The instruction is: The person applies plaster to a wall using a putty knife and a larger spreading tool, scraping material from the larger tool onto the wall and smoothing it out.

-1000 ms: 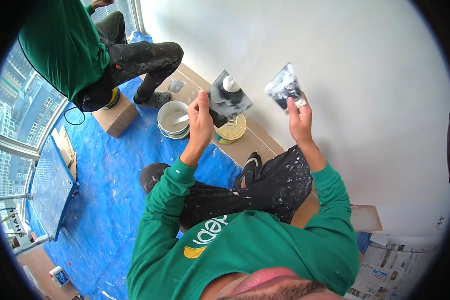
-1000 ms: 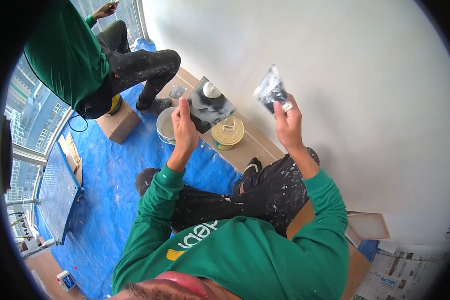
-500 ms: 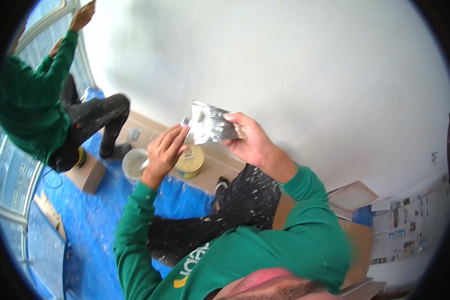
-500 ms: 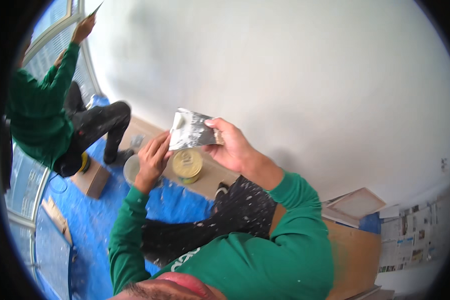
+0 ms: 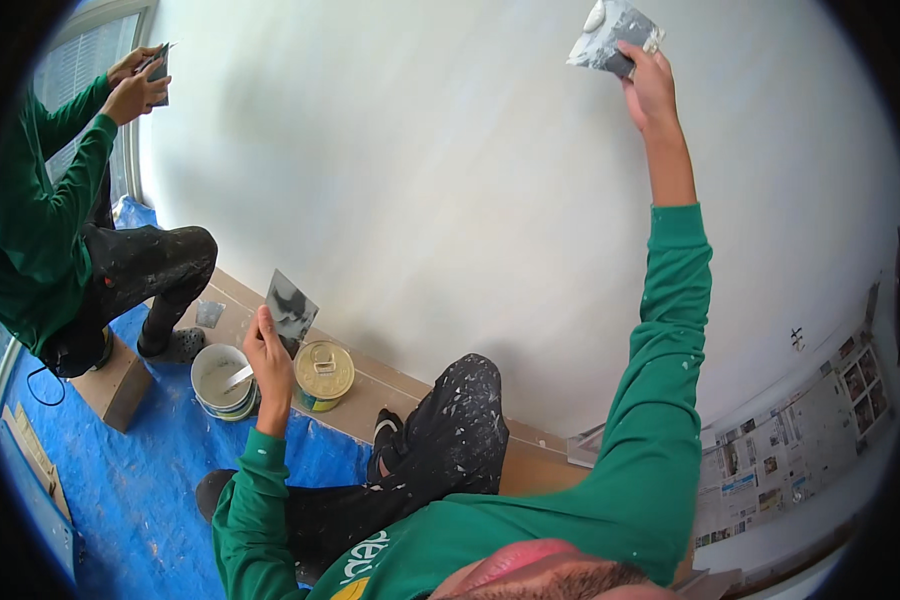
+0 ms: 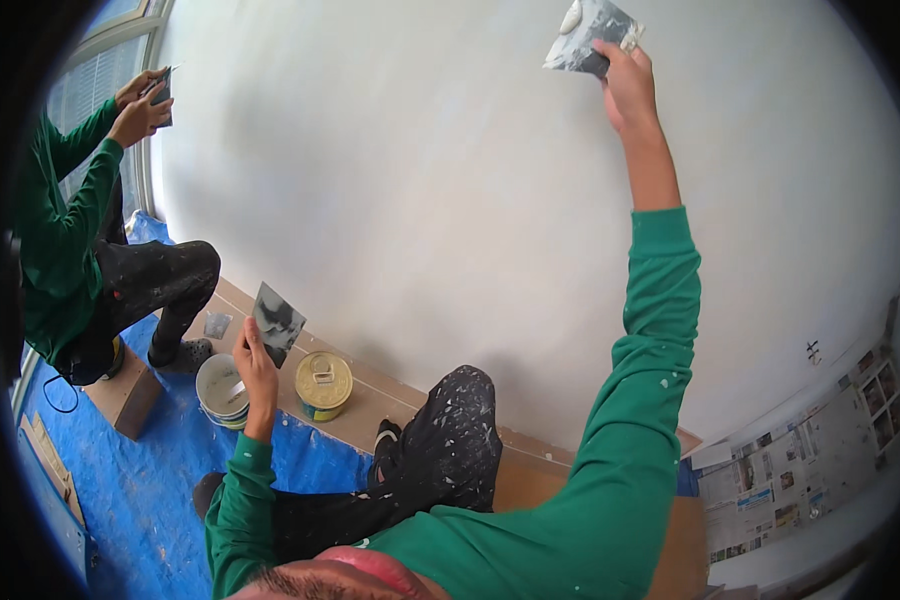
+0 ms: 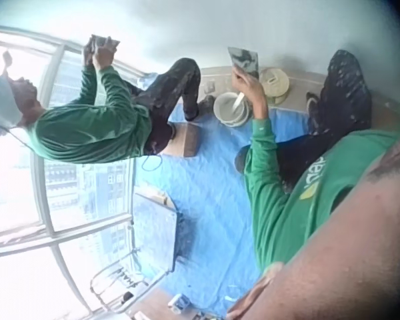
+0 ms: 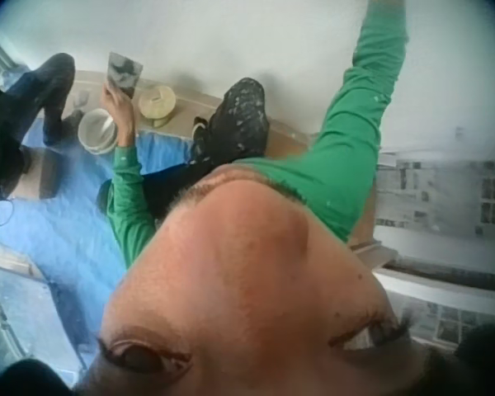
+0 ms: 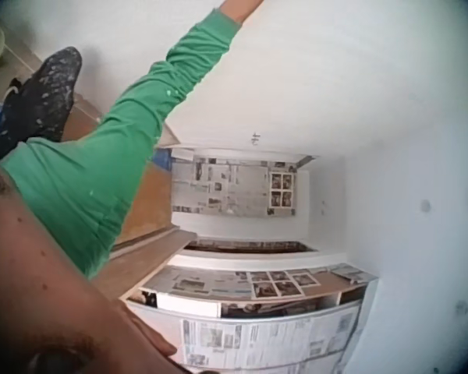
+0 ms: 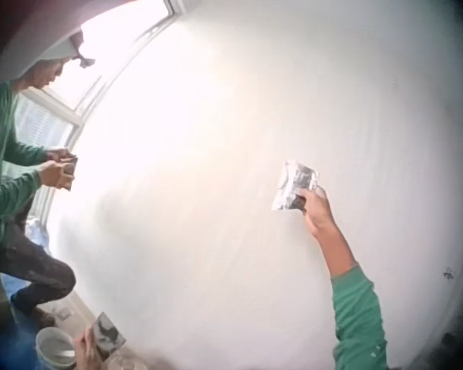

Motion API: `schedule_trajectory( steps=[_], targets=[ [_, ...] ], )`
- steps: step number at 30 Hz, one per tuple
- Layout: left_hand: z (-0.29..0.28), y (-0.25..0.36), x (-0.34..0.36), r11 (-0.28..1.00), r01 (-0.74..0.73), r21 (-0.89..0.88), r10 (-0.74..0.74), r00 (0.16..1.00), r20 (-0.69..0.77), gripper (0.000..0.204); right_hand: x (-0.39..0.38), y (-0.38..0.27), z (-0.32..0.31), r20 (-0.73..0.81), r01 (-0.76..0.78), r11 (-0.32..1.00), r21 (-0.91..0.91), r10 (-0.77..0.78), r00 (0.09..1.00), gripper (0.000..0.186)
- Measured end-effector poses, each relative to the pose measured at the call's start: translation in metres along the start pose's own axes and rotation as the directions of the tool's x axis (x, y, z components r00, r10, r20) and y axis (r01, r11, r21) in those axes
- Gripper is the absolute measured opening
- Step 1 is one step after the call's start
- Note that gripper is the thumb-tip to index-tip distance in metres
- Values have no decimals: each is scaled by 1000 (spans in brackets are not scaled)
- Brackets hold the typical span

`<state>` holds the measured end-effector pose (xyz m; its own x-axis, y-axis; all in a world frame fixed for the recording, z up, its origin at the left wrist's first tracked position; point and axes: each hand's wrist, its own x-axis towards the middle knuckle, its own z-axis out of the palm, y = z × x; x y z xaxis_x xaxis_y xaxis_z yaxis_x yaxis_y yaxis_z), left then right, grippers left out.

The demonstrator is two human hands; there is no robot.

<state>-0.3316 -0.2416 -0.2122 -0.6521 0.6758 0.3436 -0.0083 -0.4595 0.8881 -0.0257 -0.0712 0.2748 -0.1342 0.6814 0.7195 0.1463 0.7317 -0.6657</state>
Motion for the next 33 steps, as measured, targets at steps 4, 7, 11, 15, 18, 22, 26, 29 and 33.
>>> schedule_trajectory(
  steps=[4, 7, 11, 15, 18, 22, 26, 29, 33],
  targets=[
    [1, -19, 10, 990, 109, -85, -113, 993, -35, 52, 77, -28, -5, 82, 168, 519, -838, -185, 979, 32],
    [2, -18, 14, 976, 148, -159, -154, 987, -32, 53, 113, -17, 4, 551, 552, -153, -820, -474, 687, 28],
    [-6, -10, 20, 972, 205, -115, -210, 977, -29, 52, 114, -1, 31, 500, 456, -226, -861, -537, 679, 23],
    [1, -12, 23, 968, 183, -174, -192, 981, -39, 52, 106, 47, 24, 562, 352, -472, -809, -440, 701, 32],
    [-2, -17, 22, 958, 221, -185, -228, 974, -15, 51, 69, 93, 31, 620, 393, -495, -775, -473, 626, 32],
    [-4, -4, 25, 949, 237, -208, -245, 969, -14, 51, 34, 89, 44, 607, 454, -408, -792, -452, 653, 32],
    [-2, -6, 28, 946, 211, -247, -227, 973, -39, 53, 91, 26, 28, 552, 428, -350, -833, -571, 608, 30],
    [7, -10, 27, 936, 218, -277, -237, 971, -38, 53, 117, -8, 18, 523, 467, -244, -850, -495, 694, 23],
    [10, -19, 28, 921, 260, -291, -269, 963, 10, 52, 115, 10, 23, 493, 404, -285, -869, -434, 754, 22]
  ],
)
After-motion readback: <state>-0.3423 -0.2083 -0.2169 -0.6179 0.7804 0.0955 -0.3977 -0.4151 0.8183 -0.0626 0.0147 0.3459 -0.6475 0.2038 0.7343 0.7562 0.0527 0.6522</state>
